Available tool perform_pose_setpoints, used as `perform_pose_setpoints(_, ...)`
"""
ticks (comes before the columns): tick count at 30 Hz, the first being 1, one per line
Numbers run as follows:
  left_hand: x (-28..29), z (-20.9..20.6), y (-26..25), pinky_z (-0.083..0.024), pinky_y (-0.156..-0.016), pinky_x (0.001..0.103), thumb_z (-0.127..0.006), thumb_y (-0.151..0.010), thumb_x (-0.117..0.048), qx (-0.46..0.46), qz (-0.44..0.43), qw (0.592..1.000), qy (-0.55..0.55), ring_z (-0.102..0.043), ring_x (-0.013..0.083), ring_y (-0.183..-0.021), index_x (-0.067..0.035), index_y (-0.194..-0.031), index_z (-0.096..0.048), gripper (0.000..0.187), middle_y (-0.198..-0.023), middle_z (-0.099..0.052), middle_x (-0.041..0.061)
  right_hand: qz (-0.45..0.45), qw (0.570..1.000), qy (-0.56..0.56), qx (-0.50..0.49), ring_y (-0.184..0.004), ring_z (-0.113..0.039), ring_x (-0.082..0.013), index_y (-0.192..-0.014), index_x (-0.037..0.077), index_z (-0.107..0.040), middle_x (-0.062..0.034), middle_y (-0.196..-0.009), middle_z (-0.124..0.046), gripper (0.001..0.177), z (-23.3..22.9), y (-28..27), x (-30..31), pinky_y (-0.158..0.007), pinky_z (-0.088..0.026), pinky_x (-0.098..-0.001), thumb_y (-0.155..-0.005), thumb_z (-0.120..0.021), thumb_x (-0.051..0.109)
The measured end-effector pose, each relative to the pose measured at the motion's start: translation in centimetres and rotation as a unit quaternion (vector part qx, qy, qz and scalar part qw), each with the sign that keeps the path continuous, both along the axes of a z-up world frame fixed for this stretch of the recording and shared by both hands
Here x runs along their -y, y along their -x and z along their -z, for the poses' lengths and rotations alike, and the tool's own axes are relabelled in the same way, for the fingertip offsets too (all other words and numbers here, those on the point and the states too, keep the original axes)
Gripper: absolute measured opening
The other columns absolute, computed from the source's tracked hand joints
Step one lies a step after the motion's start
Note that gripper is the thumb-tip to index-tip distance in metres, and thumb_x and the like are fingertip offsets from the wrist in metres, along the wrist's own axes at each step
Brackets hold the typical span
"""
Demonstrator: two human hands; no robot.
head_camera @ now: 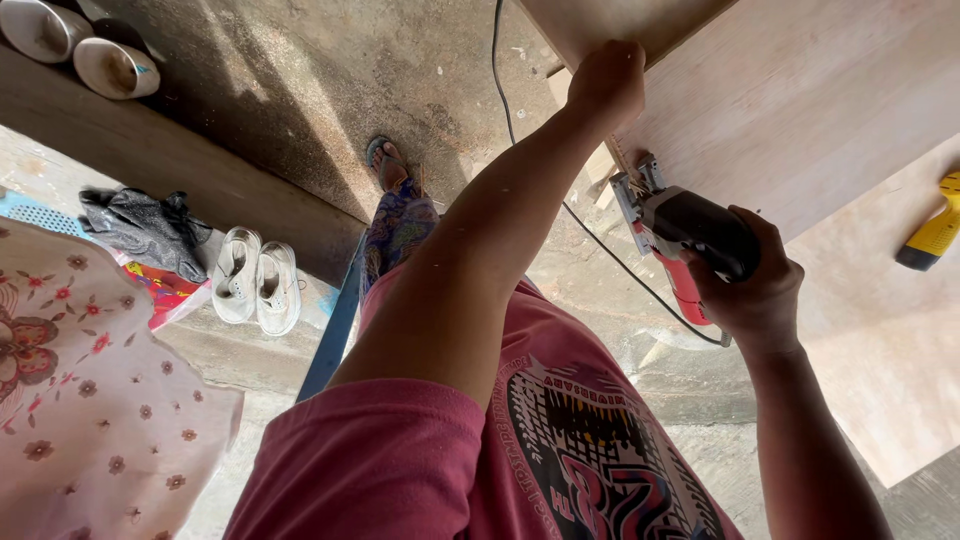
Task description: The person uses a jigsaw to cut along the edge of a large sheet of plywood. They guide the tool steadily along the marked line while holding the wood with their other hand.
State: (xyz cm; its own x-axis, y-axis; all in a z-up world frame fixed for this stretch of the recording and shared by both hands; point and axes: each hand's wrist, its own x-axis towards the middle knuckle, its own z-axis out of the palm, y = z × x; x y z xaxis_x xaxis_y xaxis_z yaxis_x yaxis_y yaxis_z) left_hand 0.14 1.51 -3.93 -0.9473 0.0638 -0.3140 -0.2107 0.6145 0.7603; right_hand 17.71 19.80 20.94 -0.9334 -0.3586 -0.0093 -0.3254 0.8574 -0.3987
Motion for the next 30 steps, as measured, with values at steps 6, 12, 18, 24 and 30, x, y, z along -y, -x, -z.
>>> perform_pose_setpoints(6,0.7,-1.8,-1.3,-0.063,-0.068,0.044,-0.058,-0.078,0.009,0.043,-0.039,0.998,-0.04,-0.072,0.0341,-0.094,-0.006,-0.096,-0.07,0.026,-0.099,-0.074,0.015,-0.02,0.999,-0.026,-0.014,-0.098,-0.075,-0.0343,-0.133,-0.005,-0.064,-0.0197,-0.118,-0.075,0.064,0.4,0.7,-1.2,-0.08,-0.06,-0.0422,-0.083,-0.094,0.02)
perform_pose_setpoints(12,0.5,-1.3,-2.6,-0.062,-0.074,0.042,-0.083,-0.073,-0.01,-0.011,-0.052,0.999,-0.009,-0.072,0.0338,-0.094,-0.011,-0.085,-0.069,0.019,-0.088,-0.077,0.012,0.005,0.999,-0.048,0.021,-0.091,-0.073,-0.031,-0.131,0.001,-0.062,-0.0162,-0.108,-0.075,0.059,0.0,0.5,-0.5,-0.076,-0.058,-0.0411,-0.085,-0.092,0.021)
perform_pose_setpoints(18,0.2,-1.1,-2.8,-0.062,-0.076,0.042,-0.093,-0.069,-0.023,-0.008,-0.079,0.997,-0.004,-0.073,0.0317,-0.095,-0.011,-0.086,-0.073,0.029,-0.09,-0.078,0.012,-0.037,0.999,-0.016,-0.001,-0.094,-0.072,-0.0298,-0.13,-0.004,-0.062,-0.0186,-0.114,-0.073,0.055,0.0,0.4,0.2,-0.08,-0.057,-0.0382,-0.086,-0.092,0.01)
perform_pose_setpoints(24,-0.2,-0.8,-2.5,-0.065,-0.069,0.041,-0.095,-0.067,-0.021,0.001,-0.08,0.997,-0.004,-0.076,0.03,-0.089,-0.01,-0.079,-0.072,0.028,-0.085,-0.077,0.012,-0.027,0.999,-0.026,0.009,-0.094,-0.072,-0.029,-0.13,-0.001,-0.061,-0.0157,-0.113,-0.074,0.057,0.0,0.5,0.2,-0.081,-0.057,-0.0387,-0.085,-0.093,0.014)
perform_pose_setpoints(30,-1.1,1.6,-1.8,-0.064,-0.066,0.039,-0.099,-0.063,-0.029,-0.068,-0.085,0.994,0.026,-0.077,0.0274,-0.082,-0.01,-0.078,-0.073,0.035,-0.081,-0.078,0.012,-0.007,0.999,-0.031,0.042,-0.099,-0.07,-0.0293,-0.132,0.0,-0.06,-0.0164,-0.114,-0.072,0.059,-0.4,0.9,-0.1,-0.086,-0.055,-0.0397,-0.084,-0.092,0.016)
